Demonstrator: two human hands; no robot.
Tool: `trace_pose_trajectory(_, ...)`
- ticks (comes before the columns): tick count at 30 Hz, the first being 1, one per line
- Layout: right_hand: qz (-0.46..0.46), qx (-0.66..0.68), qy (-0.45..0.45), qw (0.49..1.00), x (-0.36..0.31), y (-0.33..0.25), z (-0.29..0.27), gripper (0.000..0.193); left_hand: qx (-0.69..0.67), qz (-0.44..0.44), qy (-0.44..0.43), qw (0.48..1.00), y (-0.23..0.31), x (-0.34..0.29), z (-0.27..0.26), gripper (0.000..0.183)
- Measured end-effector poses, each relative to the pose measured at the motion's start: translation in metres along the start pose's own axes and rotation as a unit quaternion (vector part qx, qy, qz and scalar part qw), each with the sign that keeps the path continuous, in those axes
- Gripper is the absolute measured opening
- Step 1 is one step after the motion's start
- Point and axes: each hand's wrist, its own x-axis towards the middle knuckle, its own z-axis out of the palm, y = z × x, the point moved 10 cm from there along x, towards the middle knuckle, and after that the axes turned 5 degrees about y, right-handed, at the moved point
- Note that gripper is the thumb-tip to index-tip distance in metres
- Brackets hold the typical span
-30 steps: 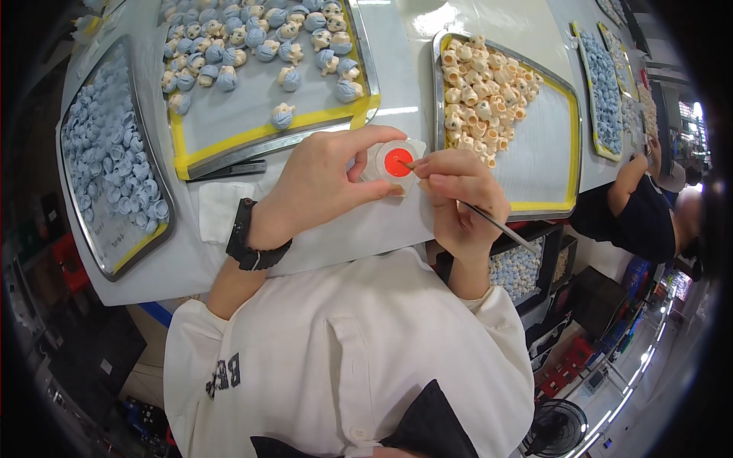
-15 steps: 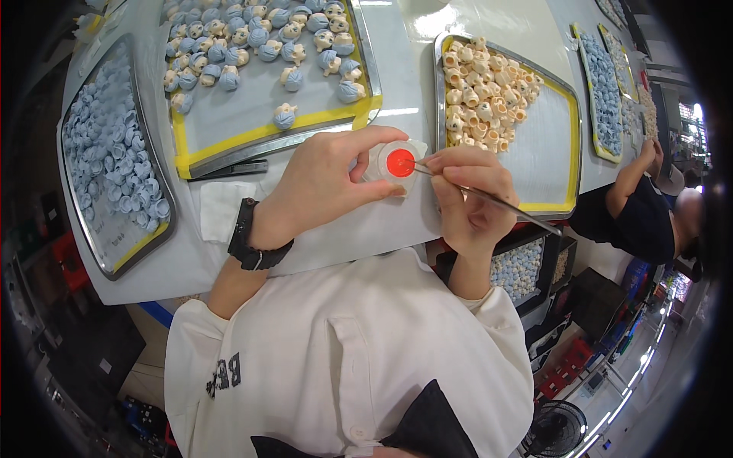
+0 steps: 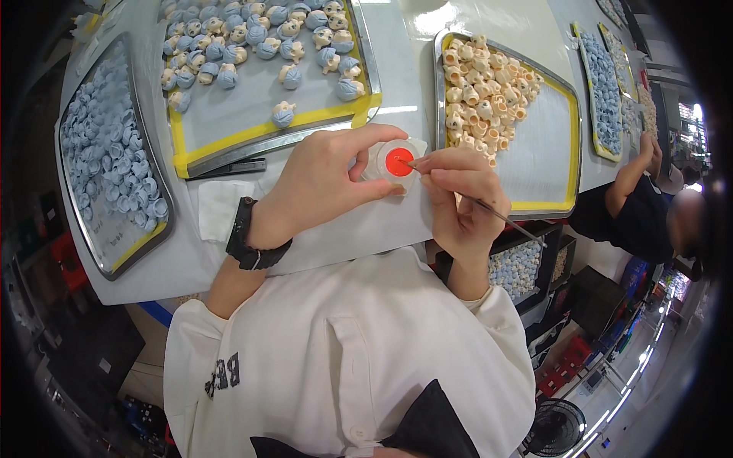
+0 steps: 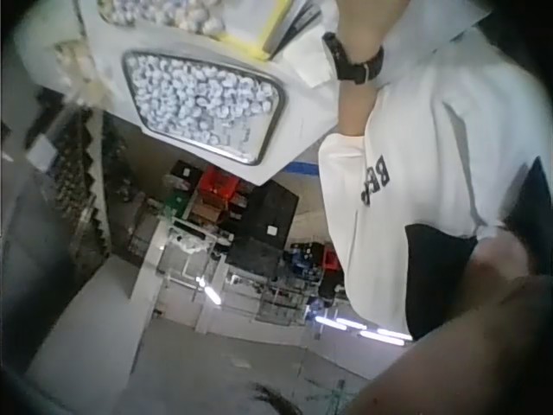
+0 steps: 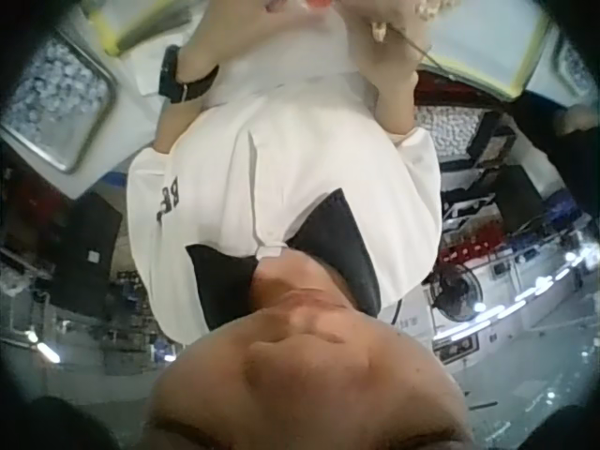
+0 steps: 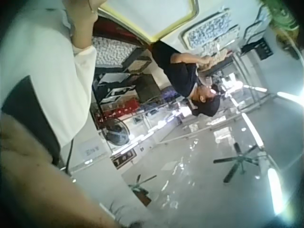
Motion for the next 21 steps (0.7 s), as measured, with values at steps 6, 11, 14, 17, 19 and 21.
trace_pose_trajectory(6,-0.045,-0.012,-0.013,0.999,0.0,-0.006,0.002,0.03,-0.003,0.009,0.007,1.0,0.001,0.0,-0.001,0.055)
trace_pose_trajectory(11,-0.047,0.013,0.002,0.999,-0.002,-0.003,0.0,0.027,-0.002,0.004,0.004,1.0,0.001,0.0,0.0,0.056)
trace_pose_trajectory(14,-0.022,0.061,0.02,0.998,-0.005,0.002,-0.003,0.025,-0.002,0.006,0.005,1.0,0.001,0.0,0.0,0.055)
trace_pose_trajectory(17,-0.004,0.084,0.042,0.996,-0.005,0.007,-0.008,0.023,0.002,0.01,0.009,1.0,0.0,0.0,0.0,0.055)
trace_pose_trajectory(19,-0.009,0.067,0.052,0.996,-0.003,0.006,-0.012,0.023,0.002,0.005,0.007,1.0,0.0,0.0,-0.001,0.055)
trace_pose_trajectory(21,0.021,0.057,0.066,0.996,-0.002,0.011,-0.018,0.023,0.002,0.009,0.009,1.0,0.001,0.0,-0.001,0.055)
